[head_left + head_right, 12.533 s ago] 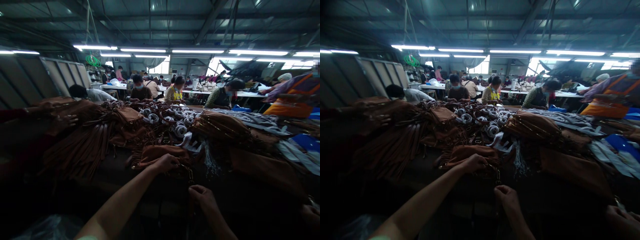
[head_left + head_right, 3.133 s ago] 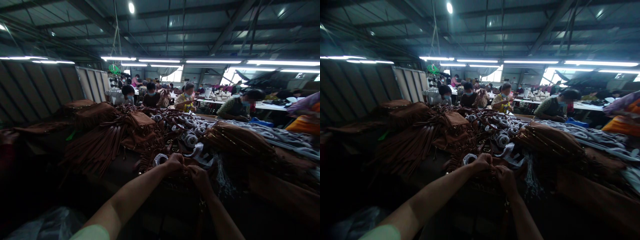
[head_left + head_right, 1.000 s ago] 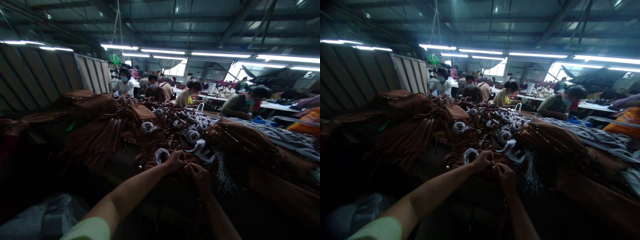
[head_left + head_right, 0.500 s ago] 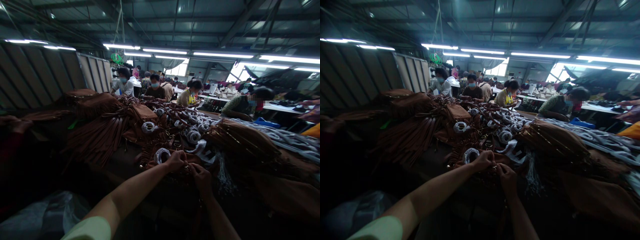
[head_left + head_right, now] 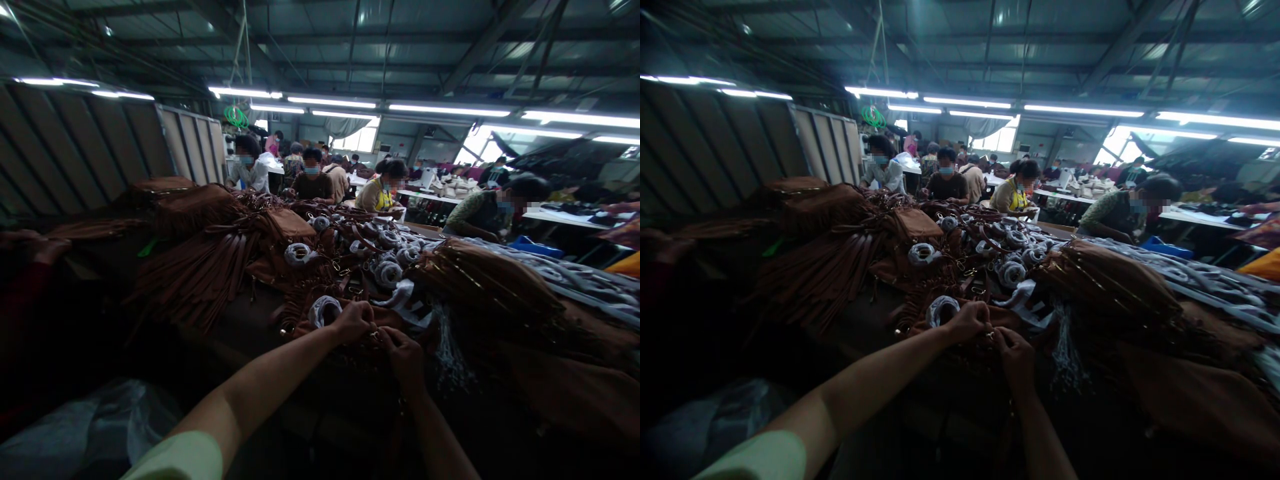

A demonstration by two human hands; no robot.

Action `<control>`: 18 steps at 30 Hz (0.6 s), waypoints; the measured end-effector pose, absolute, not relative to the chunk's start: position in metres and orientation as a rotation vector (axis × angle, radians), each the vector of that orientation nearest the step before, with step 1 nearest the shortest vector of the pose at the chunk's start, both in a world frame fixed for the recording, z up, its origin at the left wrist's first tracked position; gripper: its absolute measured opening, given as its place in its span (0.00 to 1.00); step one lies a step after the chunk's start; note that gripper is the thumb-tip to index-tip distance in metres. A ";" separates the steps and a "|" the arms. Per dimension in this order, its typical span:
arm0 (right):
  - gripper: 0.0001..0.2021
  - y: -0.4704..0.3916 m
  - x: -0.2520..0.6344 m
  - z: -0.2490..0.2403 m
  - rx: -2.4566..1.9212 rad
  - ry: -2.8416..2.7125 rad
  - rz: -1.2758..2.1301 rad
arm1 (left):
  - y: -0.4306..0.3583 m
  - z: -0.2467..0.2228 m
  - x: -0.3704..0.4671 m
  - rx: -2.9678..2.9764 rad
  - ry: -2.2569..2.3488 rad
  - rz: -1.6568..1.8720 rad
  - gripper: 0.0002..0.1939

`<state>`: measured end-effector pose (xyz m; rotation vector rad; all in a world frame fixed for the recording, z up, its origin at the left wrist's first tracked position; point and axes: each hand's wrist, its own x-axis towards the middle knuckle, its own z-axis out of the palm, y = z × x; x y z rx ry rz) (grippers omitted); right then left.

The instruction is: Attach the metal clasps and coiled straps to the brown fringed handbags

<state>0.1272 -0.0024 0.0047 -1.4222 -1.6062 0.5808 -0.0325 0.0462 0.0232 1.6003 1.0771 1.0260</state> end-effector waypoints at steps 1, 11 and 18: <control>0.20 -0.003 0.127 0.005 -1.428 -1.614 0.569 | 0.047 0.022 -0.032 1.611 1.080 1.029 0.09; 0.16 -0.006 0.125 0.003 -1.318 -1.803 0.408 | 0.049 0.017 -0.031 1.689 1.147 0.989 0.09; 0.17 -0.005 0.126 0.001 -1.340 -1.907 0.320 | 0.043 0.027 -0.032 1.922 1.208 0.827 0.08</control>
